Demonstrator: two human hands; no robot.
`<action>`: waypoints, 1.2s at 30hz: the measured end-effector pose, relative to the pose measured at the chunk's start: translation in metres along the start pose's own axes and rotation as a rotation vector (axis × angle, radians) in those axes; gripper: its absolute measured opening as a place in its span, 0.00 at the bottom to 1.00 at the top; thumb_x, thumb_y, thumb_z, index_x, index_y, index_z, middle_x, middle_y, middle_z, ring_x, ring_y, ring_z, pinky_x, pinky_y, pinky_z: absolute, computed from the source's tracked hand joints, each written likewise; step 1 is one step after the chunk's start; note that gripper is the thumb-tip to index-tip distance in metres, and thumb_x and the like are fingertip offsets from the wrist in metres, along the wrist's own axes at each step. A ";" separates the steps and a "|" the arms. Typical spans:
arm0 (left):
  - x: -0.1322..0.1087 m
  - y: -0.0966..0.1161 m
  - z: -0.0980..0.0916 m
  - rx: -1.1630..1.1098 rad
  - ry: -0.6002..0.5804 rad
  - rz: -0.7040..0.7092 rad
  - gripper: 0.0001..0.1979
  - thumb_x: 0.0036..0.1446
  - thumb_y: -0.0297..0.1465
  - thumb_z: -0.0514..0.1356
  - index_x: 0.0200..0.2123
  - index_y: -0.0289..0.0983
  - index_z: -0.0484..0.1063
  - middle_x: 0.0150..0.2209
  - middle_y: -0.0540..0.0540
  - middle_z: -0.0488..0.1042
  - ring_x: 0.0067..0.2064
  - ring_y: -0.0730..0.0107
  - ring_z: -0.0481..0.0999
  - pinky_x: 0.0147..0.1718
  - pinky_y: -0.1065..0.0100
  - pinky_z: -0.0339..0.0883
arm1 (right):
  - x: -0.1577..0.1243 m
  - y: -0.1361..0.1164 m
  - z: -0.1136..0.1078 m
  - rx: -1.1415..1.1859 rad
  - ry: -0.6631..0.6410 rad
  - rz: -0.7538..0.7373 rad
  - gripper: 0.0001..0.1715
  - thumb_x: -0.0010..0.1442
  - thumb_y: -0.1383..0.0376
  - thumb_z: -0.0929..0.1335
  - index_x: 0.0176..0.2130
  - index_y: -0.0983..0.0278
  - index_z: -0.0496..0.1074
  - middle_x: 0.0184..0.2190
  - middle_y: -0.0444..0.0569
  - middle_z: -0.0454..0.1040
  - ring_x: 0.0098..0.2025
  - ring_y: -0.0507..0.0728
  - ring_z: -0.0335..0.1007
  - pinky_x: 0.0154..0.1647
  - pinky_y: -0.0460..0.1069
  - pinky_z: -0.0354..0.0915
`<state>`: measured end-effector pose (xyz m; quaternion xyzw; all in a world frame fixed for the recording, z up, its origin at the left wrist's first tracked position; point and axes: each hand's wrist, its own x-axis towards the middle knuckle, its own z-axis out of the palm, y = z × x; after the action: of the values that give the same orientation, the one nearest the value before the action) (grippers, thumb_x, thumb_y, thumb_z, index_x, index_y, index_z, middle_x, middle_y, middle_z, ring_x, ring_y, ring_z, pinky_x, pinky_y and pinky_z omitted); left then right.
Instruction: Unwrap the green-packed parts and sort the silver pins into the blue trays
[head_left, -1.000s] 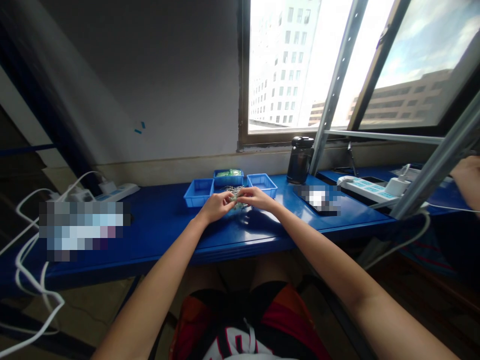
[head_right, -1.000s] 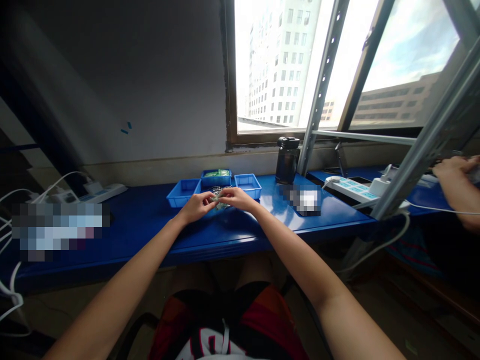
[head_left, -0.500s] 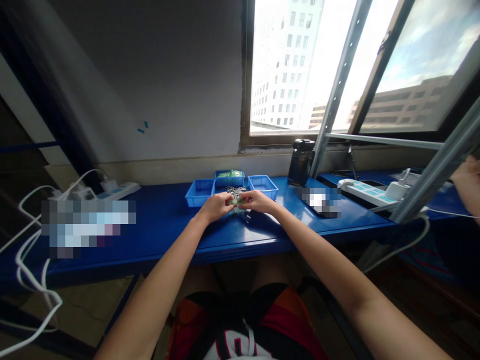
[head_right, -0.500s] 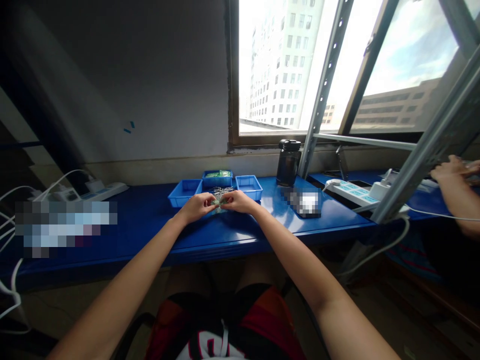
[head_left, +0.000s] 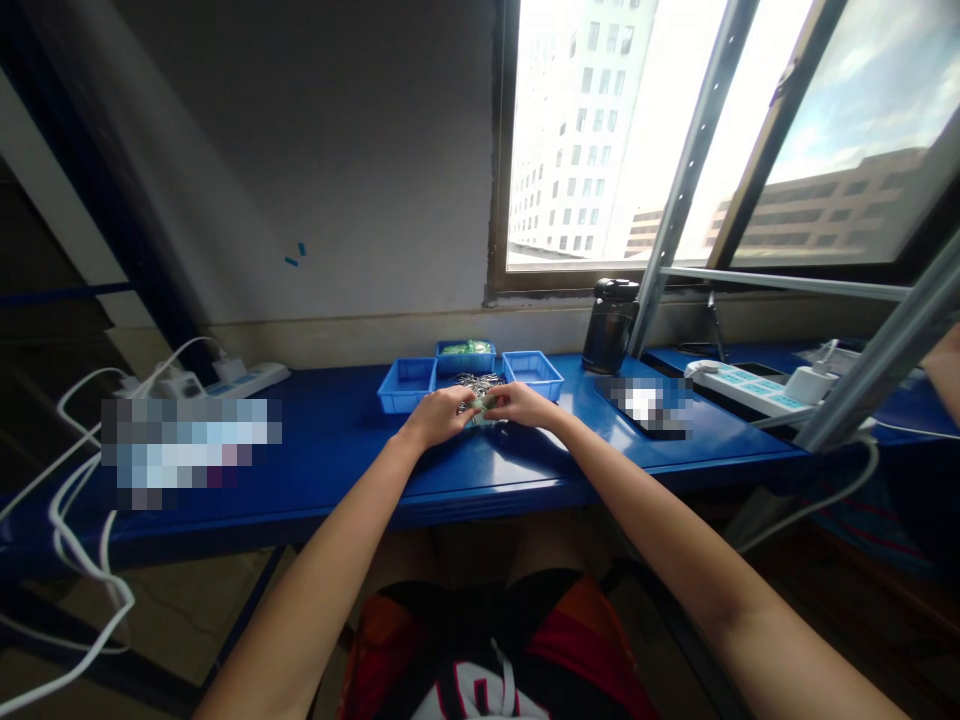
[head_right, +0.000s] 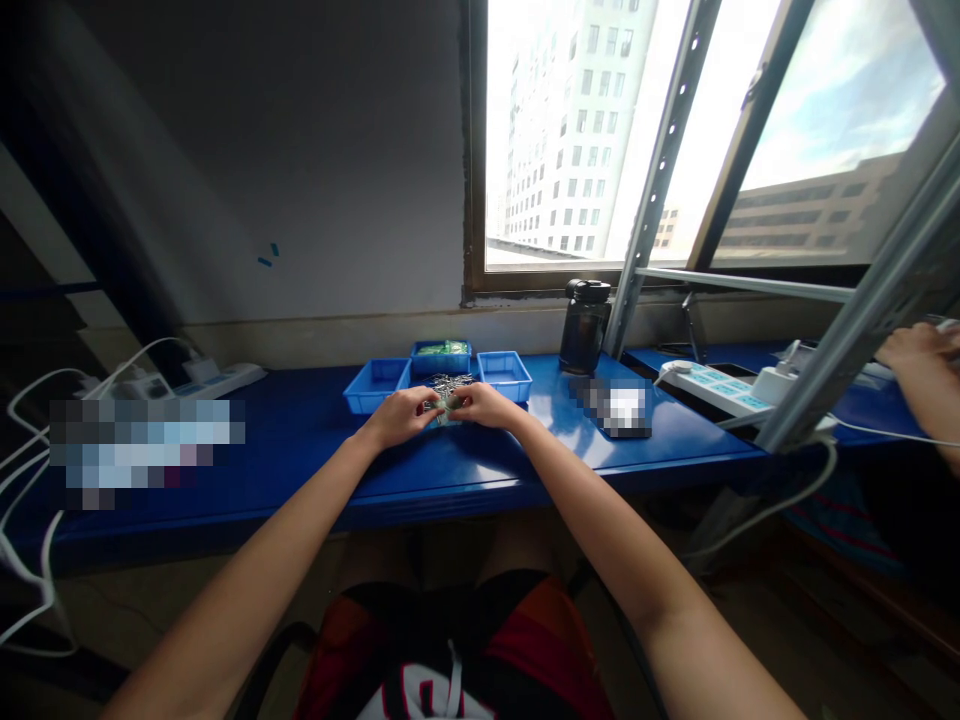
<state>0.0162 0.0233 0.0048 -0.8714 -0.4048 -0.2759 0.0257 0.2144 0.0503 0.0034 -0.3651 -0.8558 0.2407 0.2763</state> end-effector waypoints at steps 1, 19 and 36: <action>0.000 0.000 0.000 0.002 0.000 -0.003 0.08 0.55 0.33 0.54 0.35 0.38 0.70 0.32 0.48 0.73 0.29 0.71 0.71 0.25 0.73 0.60 | 0.000 -0.001 0.000 0.000 -0.004 -0.001 0.13 0.49 0.59 0.69 0.29 0.68 0.72 0.20 0.41 0.64 0.23 0.48 0.57 0.25 0.43 0.53; 0.001 0.003 -0.002 -0.020 0.078 -0.003 0.09 0.55 0.33 0.54 0.37 0.38 0.70 0.33 0.48 0.73 0.30 0.72 0.72 0.28 0.72 0.64 | -0.002 -0.001 -0.002 -0.056 -0.009 -0.023 0.21 0.52 0.52 0.66 0.30 0.69 0.73 0.18 0.42 0.64 0.22 0.48 0.53 0.23 0.44 0.50; 0.000 0.002 -0.001 -0.013 0.019 -0.082 0.11 0.56 0.36 0.52 0.40 0.40 0.69 0.29 0.49 0.75 0.28 0.69 0.73 0.26 0.72 0.63 | -0.002 0.000 -0.002 -0.040 0.006 -0.026 0.21 0.52 0.53 0.66 0.25 0.69 0.71 0.17 0.41 0.61 0.21 0.47 0.51 0.22 0.44 0.48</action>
<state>0.0175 0.0220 0.0057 -0.8516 -0.4380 -0.2877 0.0125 0.2165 0.0495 0.0039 -0.3602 -0.8642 0.2189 0.2748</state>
